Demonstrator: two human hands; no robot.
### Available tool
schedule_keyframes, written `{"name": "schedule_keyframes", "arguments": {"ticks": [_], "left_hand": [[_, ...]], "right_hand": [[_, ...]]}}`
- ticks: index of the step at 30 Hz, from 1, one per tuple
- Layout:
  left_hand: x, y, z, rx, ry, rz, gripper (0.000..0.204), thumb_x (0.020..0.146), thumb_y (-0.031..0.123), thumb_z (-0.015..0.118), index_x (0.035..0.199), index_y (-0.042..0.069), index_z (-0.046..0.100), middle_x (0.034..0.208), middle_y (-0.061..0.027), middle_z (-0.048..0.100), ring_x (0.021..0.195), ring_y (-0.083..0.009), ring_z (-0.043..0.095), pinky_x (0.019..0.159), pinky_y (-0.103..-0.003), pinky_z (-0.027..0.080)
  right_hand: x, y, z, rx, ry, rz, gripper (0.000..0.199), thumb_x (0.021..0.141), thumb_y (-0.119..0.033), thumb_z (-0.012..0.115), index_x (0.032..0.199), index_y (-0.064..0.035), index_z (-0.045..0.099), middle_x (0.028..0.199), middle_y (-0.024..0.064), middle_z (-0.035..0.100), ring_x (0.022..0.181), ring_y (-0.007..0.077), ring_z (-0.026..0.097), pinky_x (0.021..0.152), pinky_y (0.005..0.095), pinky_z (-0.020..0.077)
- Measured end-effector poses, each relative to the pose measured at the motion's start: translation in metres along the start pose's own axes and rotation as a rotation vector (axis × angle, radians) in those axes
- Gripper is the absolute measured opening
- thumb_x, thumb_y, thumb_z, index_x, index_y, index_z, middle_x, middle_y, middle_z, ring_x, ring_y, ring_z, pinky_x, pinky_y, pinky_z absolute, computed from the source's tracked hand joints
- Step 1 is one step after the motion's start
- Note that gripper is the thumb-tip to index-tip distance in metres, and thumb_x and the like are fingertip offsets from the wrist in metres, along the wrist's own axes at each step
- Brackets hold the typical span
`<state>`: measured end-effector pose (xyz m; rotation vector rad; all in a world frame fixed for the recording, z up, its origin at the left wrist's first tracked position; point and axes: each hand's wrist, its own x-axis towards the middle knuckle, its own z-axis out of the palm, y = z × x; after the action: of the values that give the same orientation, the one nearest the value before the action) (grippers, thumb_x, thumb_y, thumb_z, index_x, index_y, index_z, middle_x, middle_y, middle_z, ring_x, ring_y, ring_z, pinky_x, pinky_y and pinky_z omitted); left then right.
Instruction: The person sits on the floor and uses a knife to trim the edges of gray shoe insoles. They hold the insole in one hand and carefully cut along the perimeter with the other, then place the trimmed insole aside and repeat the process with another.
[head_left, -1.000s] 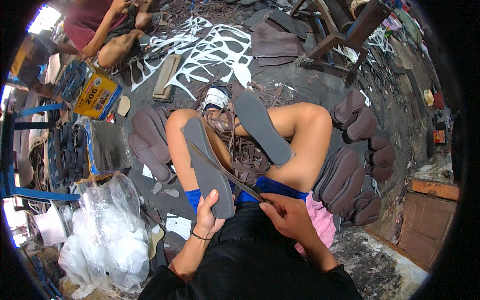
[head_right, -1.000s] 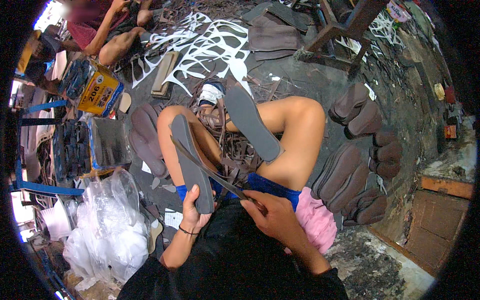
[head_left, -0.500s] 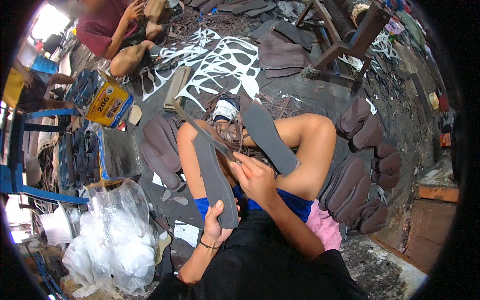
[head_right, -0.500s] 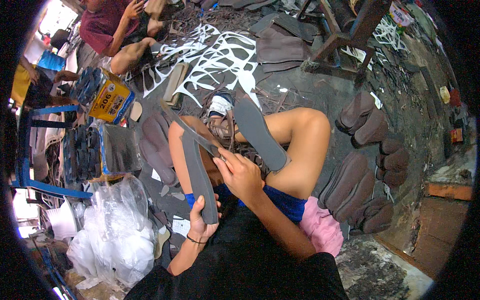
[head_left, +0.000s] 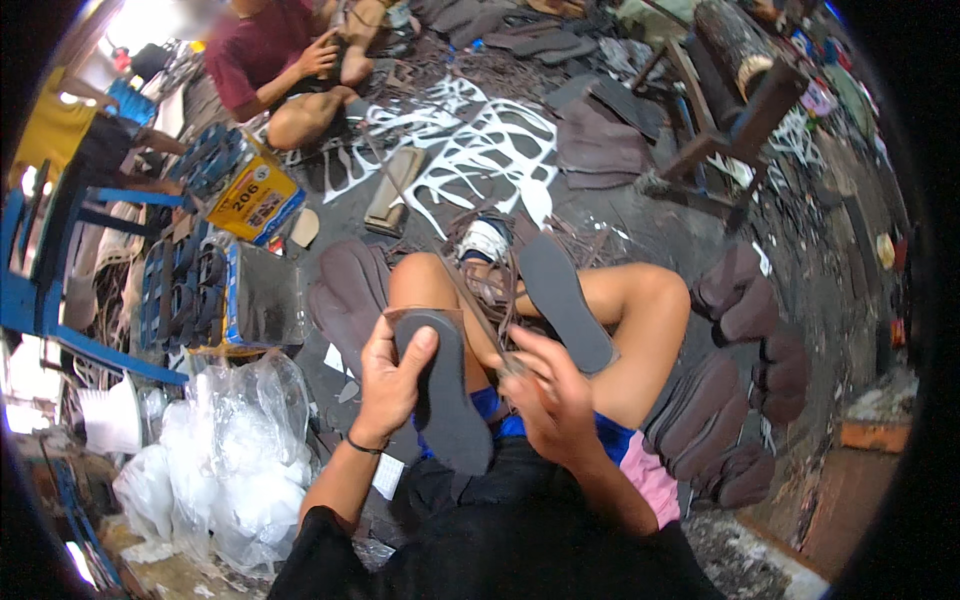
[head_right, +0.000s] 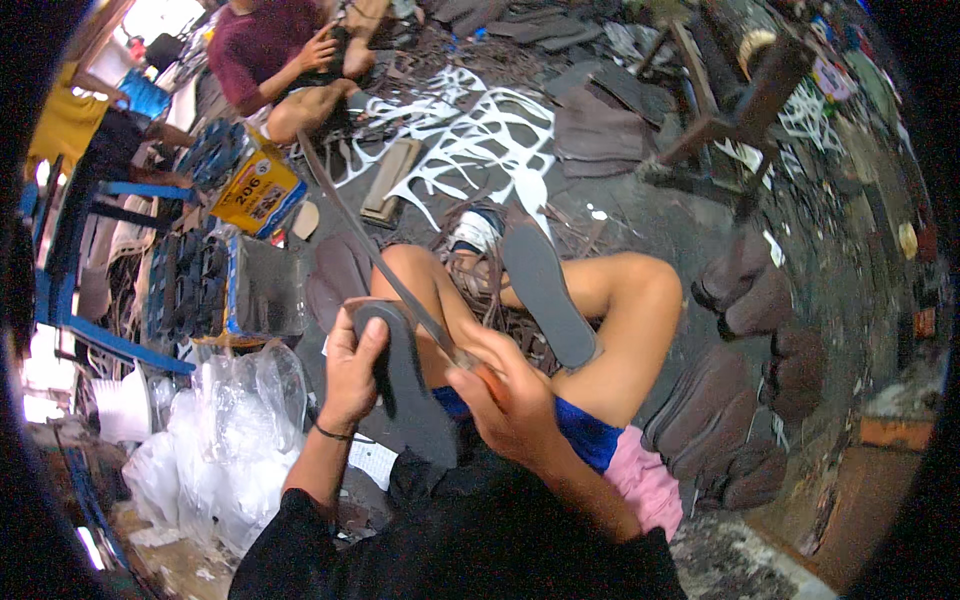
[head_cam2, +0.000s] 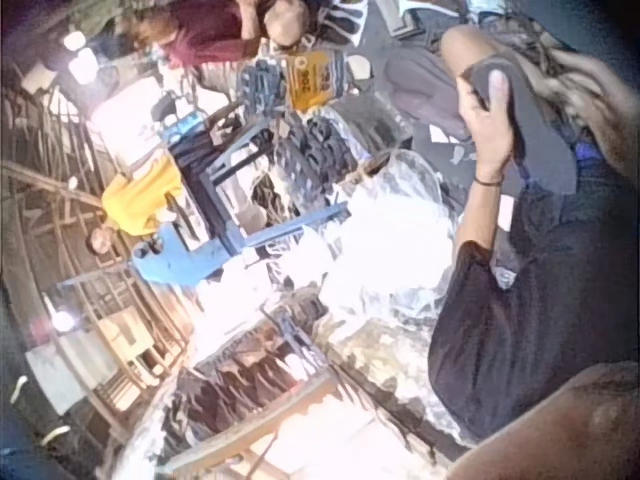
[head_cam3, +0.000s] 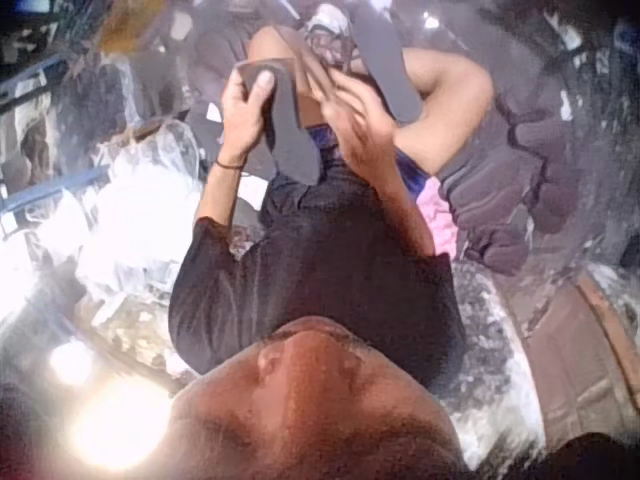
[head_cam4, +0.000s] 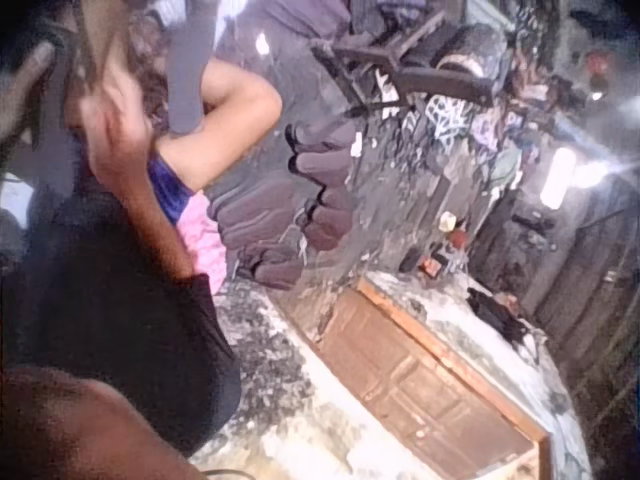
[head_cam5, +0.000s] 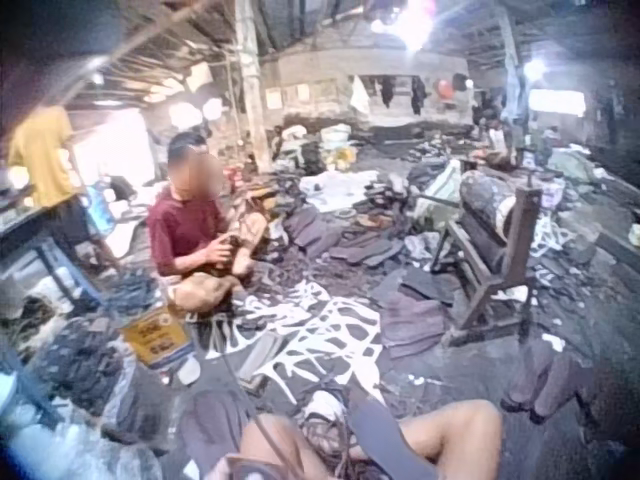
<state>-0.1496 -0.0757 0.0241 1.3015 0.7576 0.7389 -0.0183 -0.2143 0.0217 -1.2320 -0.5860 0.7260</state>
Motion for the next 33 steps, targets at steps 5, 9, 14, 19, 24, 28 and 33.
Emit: {"name": "schedule_keyframes", "arguments": {"ticks": [5,9,14,19,24,28,33], "left_hand": [[-0.011,0.034,-0.017,-0.209,0.041,-0.156,0.032,0.102,0.026,0.058,0.123,0.003,0.053,0.099,-0.0054,0.067,0.082,-0.0111,0.066,0.072,-0.026,0.056],[-0.028,0.037,-0.019,-0.32,0.025,-0.262,0.035,0.102,0.03,0.057,0.124,0.003,0.053,0.098,-0.0058,0.067,0.082,-0.0115,0.066,0.074,-0.027,0.056],[-0.039,0.029,-0.02,-0.362,-0.016,-0.256,0.036,0.101,0.029,0.059,0.125,0.003,0.052,0.103,-0.0074,0.065,0.084,-0.013,0.066,0.075,-0.028,0.056],[-0.045,0.038,-0.018,-0.386,-0.11,-0.253,0.038,0.099,0.025,0.062,0.126,0.001,0.051,0.108,-0.0085,0.065,0.088,-0.014,0.066,0.079,-0.029,0.055],[-0.046,0.042,-0.009,-0.13,-0.133,-0.305,0.053,0.09,0.045,0.069,0.113,0.002,0.049,0.087,-0.0151,0.066,0.068,-0.0244,0.069,0.057,-0.037,0.06],[-0.049,0.055,0.0,-0.118,-0.229,-0.29,0.056,0.088,0.046,0.072,0.111,0.0,0.05,0.085,-0.016,0.067,0.07,-0.0243,0.069,0.06,-0.037,0.06],[-0.05,0.054,0.006,-0.05,-0.324,-0.268,0.057,0.089,0.045,0.072,0.11,-0.004,0.053,0.087,-0.0164,0.069,0.07,-0.0226,0.069,0.064,-0.035,0.059]], "right_hand": [[-0.052,0.005,-0.064,-0.695,-0.248,-0.291,0.037,0.081,-0.009,0.078,0.115,-0.0016,0.067,0.099,0.0146,0.071,0.072,0.0263,0.065,0.065,0.034,0.052],[-0.083,0.018,-0.074,-0.659,-0.304,-0.17,0.039,0.078,-0.009,0.08,0.113,-0.0017,0.068,0.096,0.0137,0.072,0.069,0.0252,0.065,0.062,0.0345,0.052],[-0.076,0.026,-0.069,-0.728,-0.219,-0.378,0.037,0.076,-0.012,0.082,0.109,-0.0018,0.069,0.095,0.0127,0.072,0.068,0.0251,0.065,0.061,0.0331,0.0526],[-0.06,-0.014,-0.066,-0.79,-0.226,-0.386,0.036,0.075,-0.012,0.083,0.107,-0.0019,0.07,0.094,0.0127,0.073,0.067,0.0249,0.066,0.062,0.0335,0.0535],[-0.044,-0.073,-0.07,-0.81,-0.296,-0.218,0.029,0.077,-0.014,0.08,0.101,-0.0013,0.072,0.079,0.0122,0.07,0.058,0.0236,0.061,0.057,0.033,0.0495],[-0.031,-0.112,-0.073,-0.849,-0.353,-0.158,0.028,0.077,-0.016,0.082,0.099,-0.0017,0.074,0.074,0.0111,0.068,0.055,0.0198,0.059,0.054,0.0311,0.047],[-0.01,-0.144,-0.066,-0.806,-0.415,-0.054,0.026,0.08,-0.016,0.081,0.1,-0.0023,0.074,0.074,0.0123,0.068,0.053,0.0179,0.058,0.05,0.029,0.0447]]}}
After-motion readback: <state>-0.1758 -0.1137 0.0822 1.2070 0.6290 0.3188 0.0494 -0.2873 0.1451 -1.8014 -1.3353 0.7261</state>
